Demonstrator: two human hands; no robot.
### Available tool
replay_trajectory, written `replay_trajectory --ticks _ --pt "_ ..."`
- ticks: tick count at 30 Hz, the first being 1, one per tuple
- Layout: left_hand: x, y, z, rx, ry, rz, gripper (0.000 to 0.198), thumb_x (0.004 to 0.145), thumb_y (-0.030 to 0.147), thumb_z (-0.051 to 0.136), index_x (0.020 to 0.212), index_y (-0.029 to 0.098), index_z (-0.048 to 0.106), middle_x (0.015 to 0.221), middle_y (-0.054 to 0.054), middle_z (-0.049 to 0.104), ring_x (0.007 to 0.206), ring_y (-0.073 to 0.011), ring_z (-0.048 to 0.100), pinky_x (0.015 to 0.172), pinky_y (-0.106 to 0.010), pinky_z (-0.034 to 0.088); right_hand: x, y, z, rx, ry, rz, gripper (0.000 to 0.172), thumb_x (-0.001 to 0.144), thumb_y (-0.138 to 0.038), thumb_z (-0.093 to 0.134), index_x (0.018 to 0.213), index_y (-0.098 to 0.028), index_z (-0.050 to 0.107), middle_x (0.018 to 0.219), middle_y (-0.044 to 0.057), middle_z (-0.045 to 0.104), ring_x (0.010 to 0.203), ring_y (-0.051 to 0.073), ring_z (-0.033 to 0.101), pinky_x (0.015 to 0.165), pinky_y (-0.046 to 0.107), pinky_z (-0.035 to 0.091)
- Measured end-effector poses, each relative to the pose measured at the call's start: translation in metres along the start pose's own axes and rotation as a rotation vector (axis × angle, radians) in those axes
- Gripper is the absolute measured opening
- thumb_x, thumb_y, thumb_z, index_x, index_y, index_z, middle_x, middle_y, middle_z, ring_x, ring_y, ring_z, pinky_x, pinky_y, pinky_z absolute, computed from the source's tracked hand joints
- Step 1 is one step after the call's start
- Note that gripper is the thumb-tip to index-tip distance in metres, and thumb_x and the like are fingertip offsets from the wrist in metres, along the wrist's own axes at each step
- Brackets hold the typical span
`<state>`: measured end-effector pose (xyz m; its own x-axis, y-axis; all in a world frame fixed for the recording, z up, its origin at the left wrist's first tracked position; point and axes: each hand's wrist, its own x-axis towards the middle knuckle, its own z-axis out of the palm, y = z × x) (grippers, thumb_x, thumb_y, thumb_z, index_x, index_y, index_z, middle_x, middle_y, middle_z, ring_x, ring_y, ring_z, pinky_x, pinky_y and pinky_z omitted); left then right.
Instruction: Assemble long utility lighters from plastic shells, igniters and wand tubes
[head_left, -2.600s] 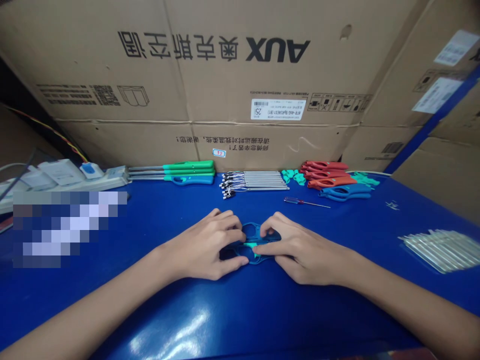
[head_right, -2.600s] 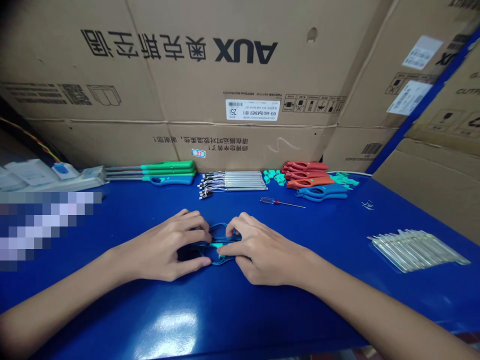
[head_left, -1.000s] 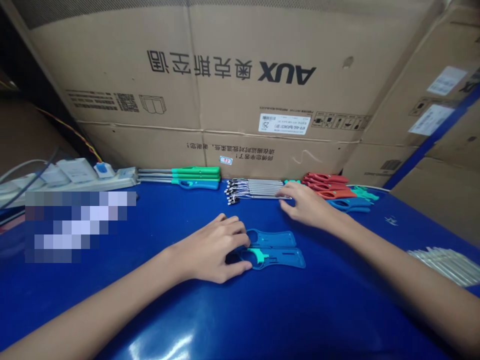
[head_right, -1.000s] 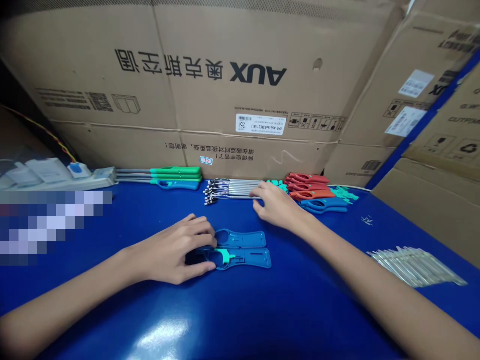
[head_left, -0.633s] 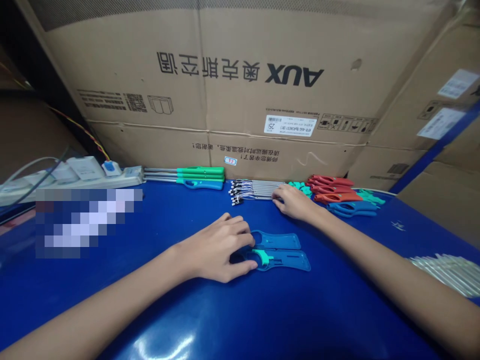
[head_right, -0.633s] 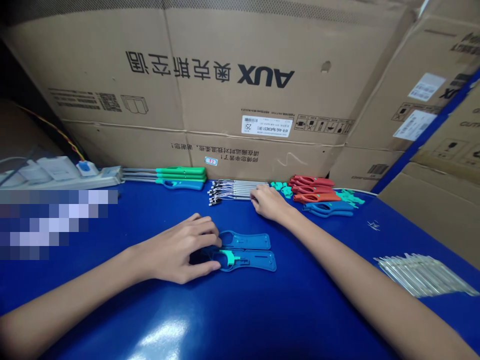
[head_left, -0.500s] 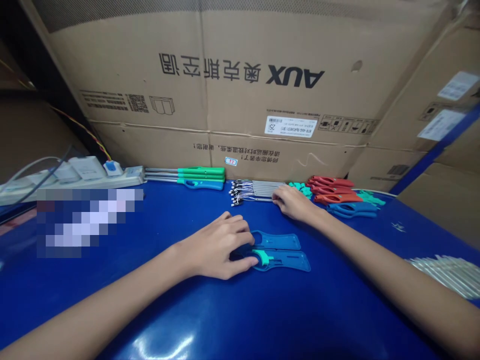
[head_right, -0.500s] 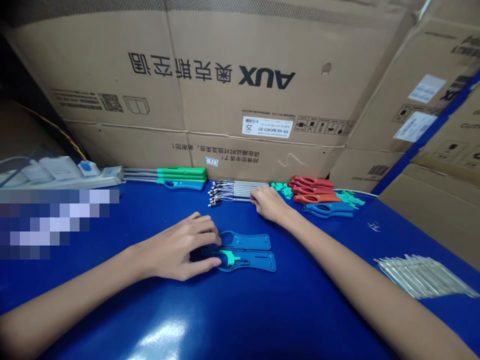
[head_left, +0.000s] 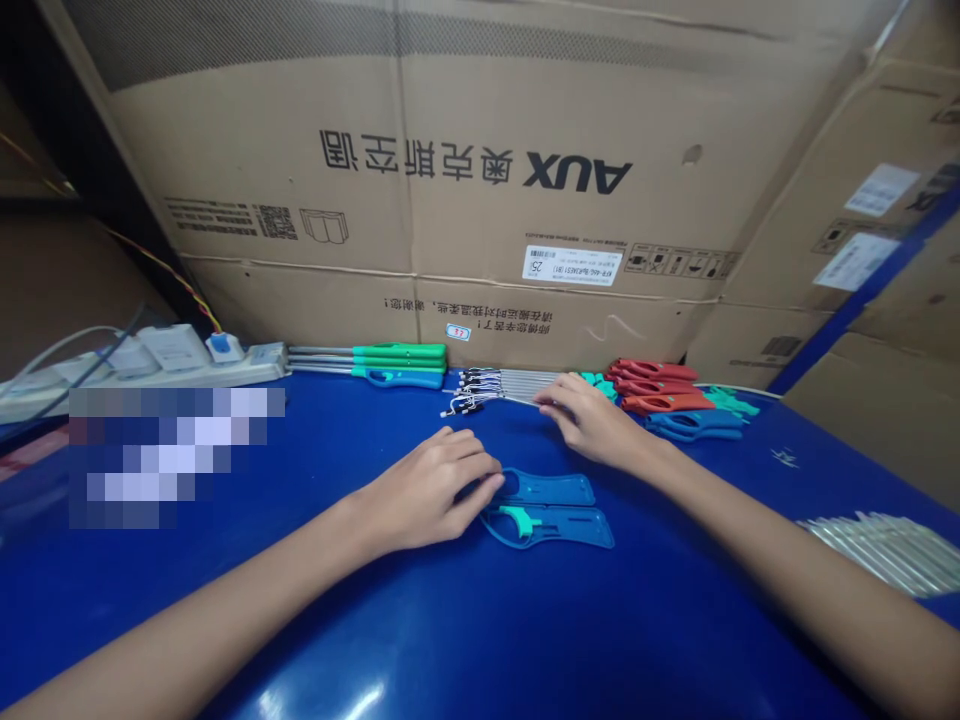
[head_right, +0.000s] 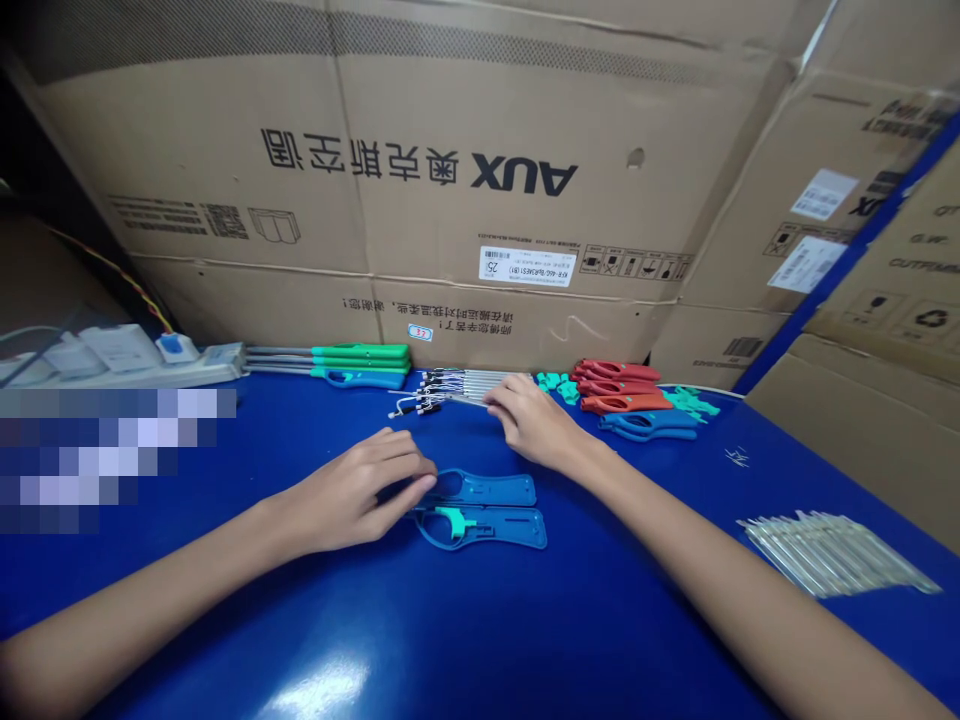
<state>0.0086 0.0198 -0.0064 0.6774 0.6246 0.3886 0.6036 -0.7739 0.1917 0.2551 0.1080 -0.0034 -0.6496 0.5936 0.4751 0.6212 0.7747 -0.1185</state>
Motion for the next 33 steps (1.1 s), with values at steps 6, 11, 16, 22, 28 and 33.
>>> replay_trajectory --ticks 6,11,16,22,28,33 --pt "0.002 -0.004 0.005 -0.044 0.174 -0.070 0.029 0.100 0.024 0.041 0.119 0.014 0.060 0.099 -0.009 0.070 0.090 -0.0209 0.065 0.082 -0.038 0.054 0.000 -0.026 -0.009 0.084 0.087 -0.082 0.018 0.097 -0.016 0.048 0.104 -0.017 0.064 0.098 0.010 0.064 0.096 0.021 0.060 0.085 0.039 0.052" --pt "0.000 -0.006 0.009 -0.036 0.271 -0.196 0.033 0.101 0.031 0.040 0.128 0.015 0.053 0.124 -0.014 0.064 0.116 -0.0261 0.059 0.100 -0.049 0.049 0.006 -0.046 -0.012 0.185 0.171 -0.192 0.018 0.096 -0.014 0.049 0.106 -0.015 0.064 0.099 0.011 0.065 0.094 0.021 0.060 0.082 0.039 0.053" --pt "0.000 -0.009 0.011 -0.017 0.505 -0.040 0.042 0.100 0.027 0.047 0.141 0.023 0.041 0.132 -0.013 0.060 0.122 -0.0254 0.056 0.103 -0.050 0.046 0.010 -0.059 -0.007 0.300 0.170 -0.258 0.018 0.096 -0.013 0.050 0.107 -0.016 0.064 0.102 0.010 0.066 0.097 0.020 0.061 0.085 0.039 0.054" --pt "0.002 -0.006 0.001 0.020 0.558 0.104 0.032 0.095 0.014 0.054 0.126 0.023 0.056 0.121 -0.011 0.063 0.115 -0.0246 0.056 0.096 -0.046 0.049 0.011 -0.068 -0.008 0.240 0.107 -0.257 0.019 0.097 -0.015 0.046 0.105 -0.013 0.064 0.103 0.012 0.068 0.100 0.021 0.062 0.089 0.040 0.053" --pt "0.002 -0.003 -0.007 0.171 0.558 0.103 0.017 0.095 0.019 0.057 0.112 0.018 0.061 0.092 -0.007 0.065 0.083 -0.0194 0.058 0.076 -0.037 0.048 -0.007 -0.045 -0.015 0.155 -0.010 -0.080 0.023 0.092 -0.012 0.046 0.105 -0.013 0.066 0.102 0.013 0.070 0.095 0.022 0.065 0.084 0.039 0.054" --pt "0.003 -0.008 -0.008 0.237 0.477 0.109 0.019 0.097 0.020 0.055 0.116 0.018 0.056 0.094 -0.006 0.070 0.082 -0.0190 0.061 0.080 -0.039 0.044 -0.025 -0.025 -0.015 0.197 0.036 0.142 0.024 0.093 -0.018 0.045 0.102 -0.015 0.067 0.104 0.011 0.073 0.094 0.023 0.068 0.084 0.040 0.054"
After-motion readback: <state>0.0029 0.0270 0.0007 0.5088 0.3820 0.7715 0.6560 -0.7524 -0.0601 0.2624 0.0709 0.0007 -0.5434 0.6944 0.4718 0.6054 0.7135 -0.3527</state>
